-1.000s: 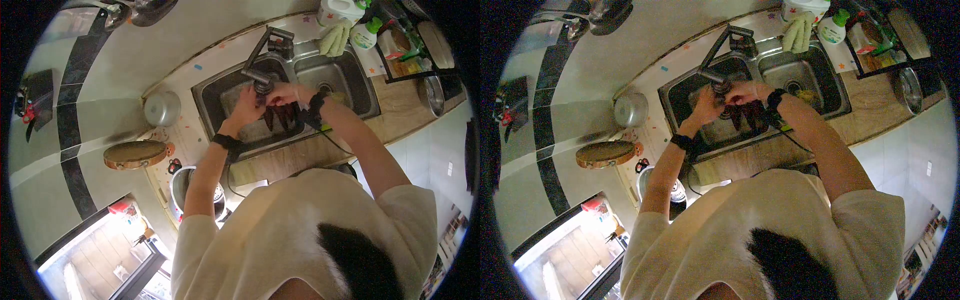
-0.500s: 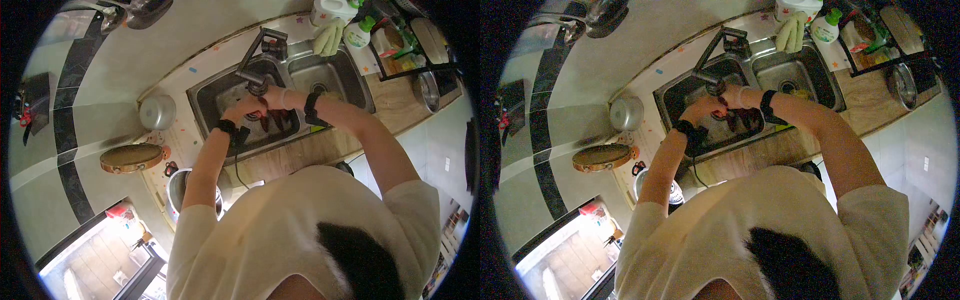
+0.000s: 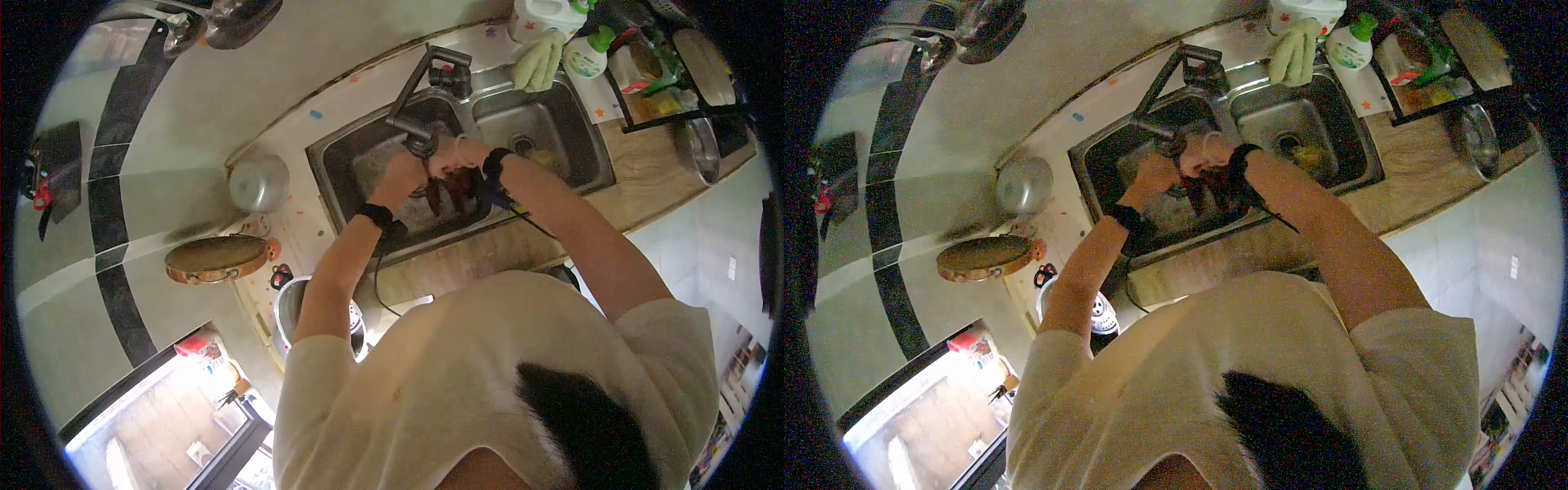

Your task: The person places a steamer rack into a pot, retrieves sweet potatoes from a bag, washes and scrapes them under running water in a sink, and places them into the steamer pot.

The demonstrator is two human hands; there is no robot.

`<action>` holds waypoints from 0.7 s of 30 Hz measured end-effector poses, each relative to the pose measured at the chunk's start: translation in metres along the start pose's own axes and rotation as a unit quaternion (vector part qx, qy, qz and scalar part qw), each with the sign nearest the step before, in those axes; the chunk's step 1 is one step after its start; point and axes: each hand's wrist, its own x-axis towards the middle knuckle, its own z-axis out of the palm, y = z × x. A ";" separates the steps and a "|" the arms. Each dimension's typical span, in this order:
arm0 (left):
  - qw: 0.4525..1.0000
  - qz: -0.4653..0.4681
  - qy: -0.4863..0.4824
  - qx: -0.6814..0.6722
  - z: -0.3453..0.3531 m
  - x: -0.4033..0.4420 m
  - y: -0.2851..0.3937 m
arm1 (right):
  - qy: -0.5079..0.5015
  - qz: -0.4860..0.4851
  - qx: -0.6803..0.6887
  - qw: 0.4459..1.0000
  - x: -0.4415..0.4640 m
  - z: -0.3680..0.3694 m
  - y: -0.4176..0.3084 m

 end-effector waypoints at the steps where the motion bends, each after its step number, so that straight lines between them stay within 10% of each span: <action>1: 0.998 0.000 0.063 0.009 0.004 -0.003 -0.003 | 0.012 -0.088 0.061 0.994 -0.019 -0.004 0.001; 5: 0.986 -0.059 0.142 -0.063 0.006 -0.008 -0.010 | 0.024 -0.036 0.095 0.995 -0.036 -0.008 -0.029; 10: 0.952 -0.067 0.204 -0.221 0.001 -0.009 -0.005 | 0.240 -0.098 -0.409 0.875 0.036 0.032 0.013; 12: 0.967 -0.078 0.111 -0.216 -0.022 -0.013 0.005 | 0.315 -0.094 -0.425 0.843 0.031 0.034 0.015; 16: 0.782 -0.072 -0.159 -0.599 -0.017 -0.014 -0.010 | 0.395 -0.127 -0.280 0.866 -0.033 0.024 -0.021; 21: 0.682 -0.082 -0.131 -0.715 -0.004 -0.003 0.011 | 0.332 -0.063 -0.137 0.931 -0.049 0.016 -0.015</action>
